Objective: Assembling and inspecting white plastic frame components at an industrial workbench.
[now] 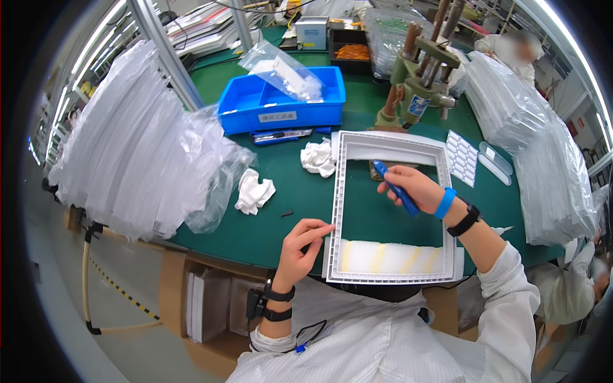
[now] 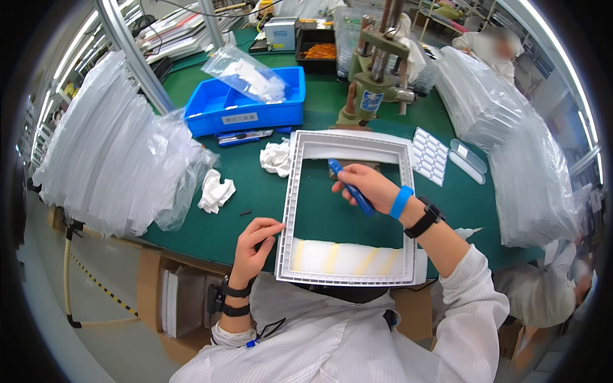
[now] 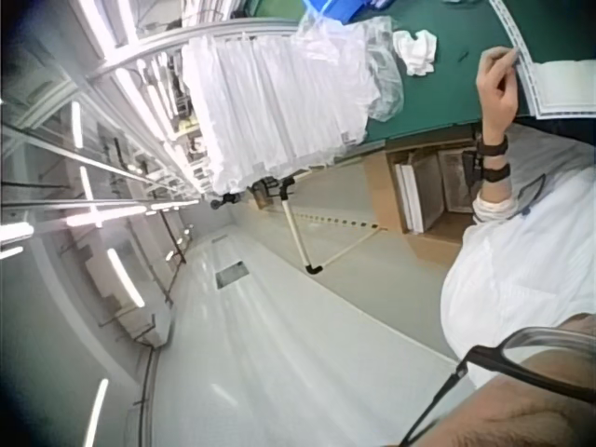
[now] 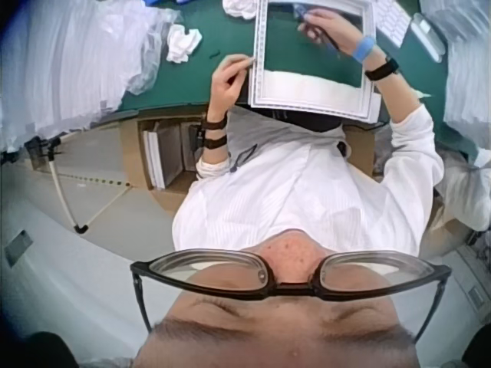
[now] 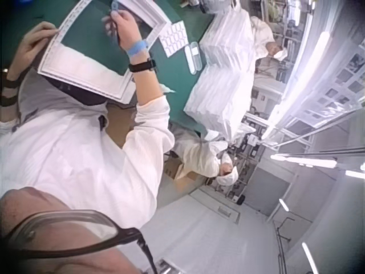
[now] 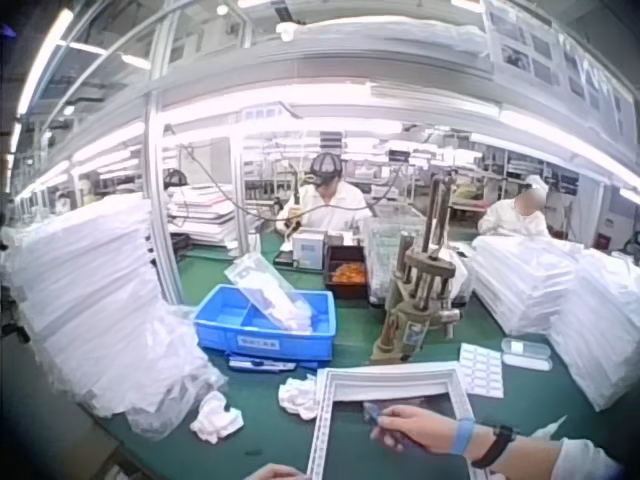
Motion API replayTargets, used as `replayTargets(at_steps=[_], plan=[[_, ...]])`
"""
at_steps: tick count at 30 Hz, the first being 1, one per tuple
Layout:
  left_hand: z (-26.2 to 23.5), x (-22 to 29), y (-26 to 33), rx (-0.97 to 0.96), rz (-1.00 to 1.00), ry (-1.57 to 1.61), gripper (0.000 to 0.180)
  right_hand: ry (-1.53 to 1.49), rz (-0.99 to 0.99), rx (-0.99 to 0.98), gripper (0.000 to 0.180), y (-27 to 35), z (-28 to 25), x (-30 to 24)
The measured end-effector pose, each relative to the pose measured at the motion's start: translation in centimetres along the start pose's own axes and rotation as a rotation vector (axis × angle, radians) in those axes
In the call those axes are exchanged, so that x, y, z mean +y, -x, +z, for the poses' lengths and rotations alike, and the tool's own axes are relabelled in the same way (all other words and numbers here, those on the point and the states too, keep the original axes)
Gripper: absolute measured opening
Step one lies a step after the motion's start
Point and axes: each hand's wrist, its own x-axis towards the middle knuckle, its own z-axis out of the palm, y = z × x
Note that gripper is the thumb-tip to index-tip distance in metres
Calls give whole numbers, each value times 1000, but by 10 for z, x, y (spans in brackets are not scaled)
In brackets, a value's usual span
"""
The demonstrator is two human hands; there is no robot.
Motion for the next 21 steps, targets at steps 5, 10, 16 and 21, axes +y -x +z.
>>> replayTargets(at_steps=[5, 10, 16, 21], plan=[[2, 1, -2, 17, 3, 22, 41, 504, -24, -291, 33, 12, 29, -4], [2, 0, -3, 2, 13, 10, 41, 653, -77, -315, 35, -2, 34, -6], [0, 1, 2, -1, -11, 23, 39, 620, -100, -355, 34, -7, 39, -7], [3, -2, 0, 1, -9, 24, 38, 678, -69, -404, 36, -3, 33, -14]])
